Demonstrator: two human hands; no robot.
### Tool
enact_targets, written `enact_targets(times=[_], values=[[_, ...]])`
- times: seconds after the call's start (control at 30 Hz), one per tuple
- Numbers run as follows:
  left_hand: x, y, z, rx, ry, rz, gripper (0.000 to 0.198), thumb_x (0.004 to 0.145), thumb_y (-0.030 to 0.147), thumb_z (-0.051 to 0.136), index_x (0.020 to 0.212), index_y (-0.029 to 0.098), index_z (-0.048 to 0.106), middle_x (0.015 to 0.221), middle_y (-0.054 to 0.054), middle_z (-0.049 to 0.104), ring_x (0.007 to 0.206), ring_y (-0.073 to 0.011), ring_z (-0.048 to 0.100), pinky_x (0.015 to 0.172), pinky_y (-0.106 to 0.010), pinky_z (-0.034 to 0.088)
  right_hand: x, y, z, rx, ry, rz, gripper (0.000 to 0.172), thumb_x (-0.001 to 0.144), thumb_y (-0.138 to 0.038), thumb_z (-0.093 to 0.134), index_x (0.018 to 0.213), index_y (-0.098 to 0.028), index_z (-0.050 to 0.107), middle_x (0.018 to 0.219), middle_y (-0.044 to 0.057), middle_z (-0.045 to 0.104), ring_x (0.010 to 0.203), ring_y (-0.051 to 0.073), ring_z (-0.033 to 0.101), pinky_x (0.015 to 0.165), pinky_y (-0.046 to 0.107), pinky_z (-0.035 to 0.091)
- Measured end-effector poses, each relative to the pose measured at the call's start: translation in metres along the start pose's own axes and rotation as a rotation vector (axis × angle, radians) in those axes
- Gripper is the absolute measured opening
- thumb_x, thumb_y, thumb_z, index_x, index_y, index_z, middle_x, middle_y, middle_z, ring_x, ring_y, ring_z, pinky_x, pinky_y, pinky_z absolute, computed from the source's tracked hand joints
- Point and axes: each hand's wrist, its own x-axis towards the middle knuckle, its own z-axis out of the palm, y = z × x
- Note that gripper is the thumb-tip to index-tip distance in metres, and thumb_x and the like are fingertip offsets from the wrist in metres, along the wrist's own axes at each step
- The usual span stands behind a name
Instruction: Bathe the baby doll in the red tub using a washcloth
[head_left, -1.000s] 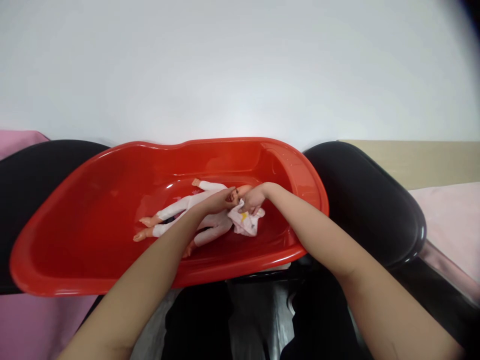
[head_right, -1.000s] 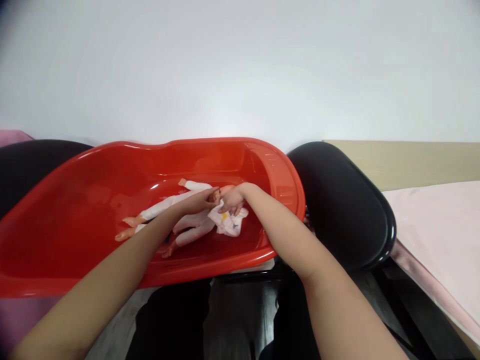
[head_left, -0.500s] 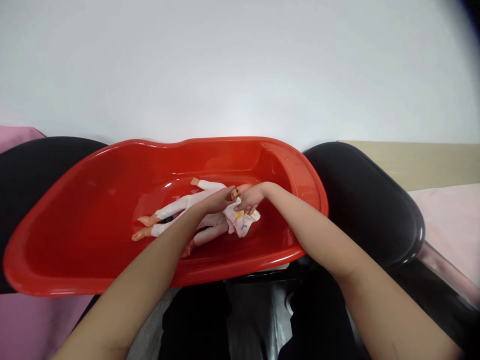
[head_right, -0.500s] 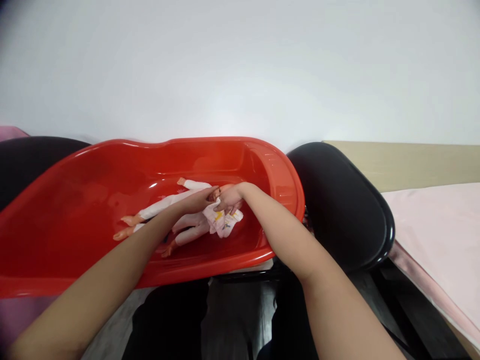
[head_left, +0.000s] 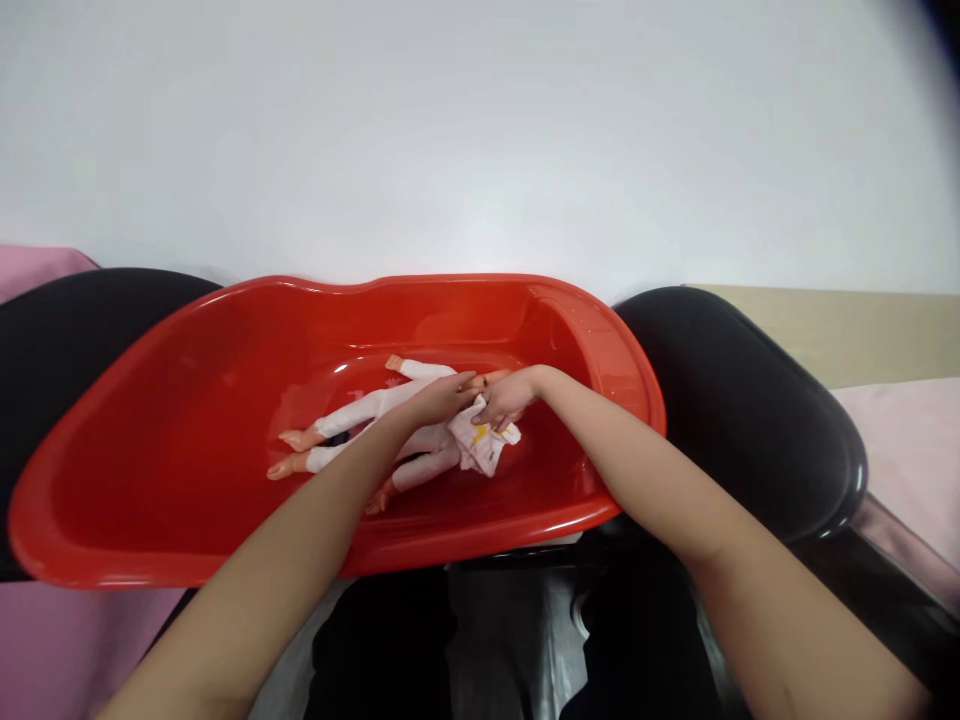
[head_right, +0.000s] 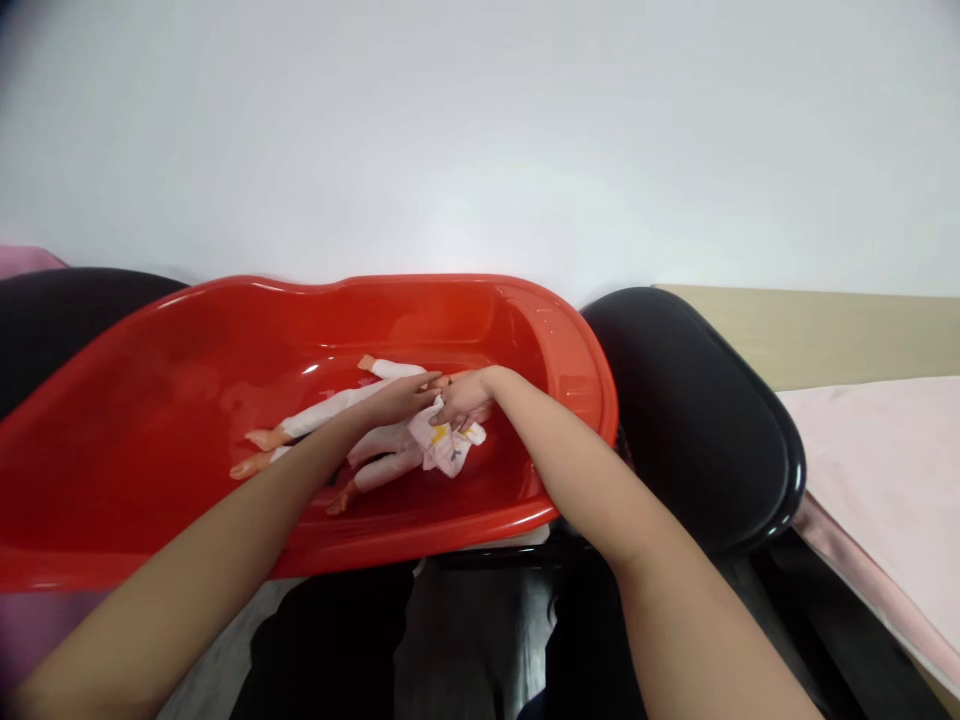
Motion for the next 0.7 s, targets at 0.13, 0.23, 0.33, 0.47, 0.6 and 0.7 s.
enact_targets(times=[0.13, 0.23, 0.33, 0.47, 0.6, 0.7], values=[[0.003, -0.007, -0.008, -0.076, 0.045, 0.017, 0.041, 0.097, 0.056, 0.045, 0.087, 0.020, 0.062, 0.090, -0.006, 0.071, 0.083, -0.0223, 0.062, 0.078, -0.034, 0.049, -0.002, -0.004, -0.002, 0.008, -0.059, -0.226, 0.032, 0.082, -0.031, 0.086, 0.106, -0.013, 0.075, 0.116, 0.008, 0.078, 0.109, 0.020, 0.076, 0.094, 0.026, 0.062], [0.000, -0.005, -0.017, -0.098, 0.094, 0.044, 0.049, 0.099, 0.061, 0.041, 0.085, 0.020, 0.062, 0.091, -0.007, 0.072, 0.088, -0.0238, 0.065, 0.082, -0.035, 0.051, -0.002, -0.008, -0.010, -0.119, 0.007, -0.433, 0.027, 0.083, -0.025, 0.080, 0.108, -0.015, 0.077, 0.113, 0.006, 0.079, 0.110, 0.022, 0.074, 0.098, 0.029, 0.059], [-0.006, -0.001, -0.025, -0.063, 0.156, -0.011, 0.047, 0.095, 0.060, 0.053, 0.107, 0.017, 0.069, 0.109, -0.010, 0.076, 0.100, -0.0265, 0.068, 0.085, -0.035, 0.052, -0.002, -0.012, -0.015, -0.262, 0.200, -0.527, 0.027, 0.082, -0.018, 0.074, 0.109, -0.018, 0.077, 0.110, 0.003, 0.079, 0.107, 0.022, 0.073, 0.097, 0.030, 0.057], [-0.009, -0.007, -0.030, 0.116, 0.141, -0.065, 0.040, 0.084, 0.035, 0.071, 0.121, 0.017, 0.069, 0.118, -0.011, 0.077, 0.104, -0.0275, 0.071, 0.086, -0.034, 0.052, -0.005, -0.015, -0.016, -0.375, 0.402, -0.552, 0.034, 0.083, -0.013, 0.066, 0.115, -0.020, 0.076, 0.113, 0.002, 0.079, 0.106, 0.022, 0.073, 0.098, 0.033, 0.055], [-0.008, -0.021, -0.032, 0.386, 0.306, -0.296, 0.035, 0.091, 0.016, 0.060, 0.125, 0.013, 0.068, 0.121, -0.017, 0.076, 0.115, -0.0315, 0.070, 0.095, -0.037, 0.051, -0.008, -0.012, -0.012, -0.548, 0.554, -0.510, 0.054, 0.080, -0.020, 0.077, 0.134, -0.022, 0.070, 0.143, 0.008, 0.068, 0.132, 0.028, 0.063, 0.114, 0.038, 0.048], [-0.007, -0.025, -0.031, 0.484, 0.359, -0.422, 0.044, 0.093, 0.015, 0.058, 0.137, 0.010, 0.064, 0.127, -0.024, 0.072, 0.120, -0.0367, 0.068, 0.097, -0.042, 0.051, -0.004, -0.003, -0.010, -0.752, 0.553, -0.278, 0.095, 0.066, -0.039, 0.096, 0.152, -0.026, 0.057, 0.157, 0.013, 0.055, 0.148, 0.039, 0.049, 0.123, 0.051, 0.041]])
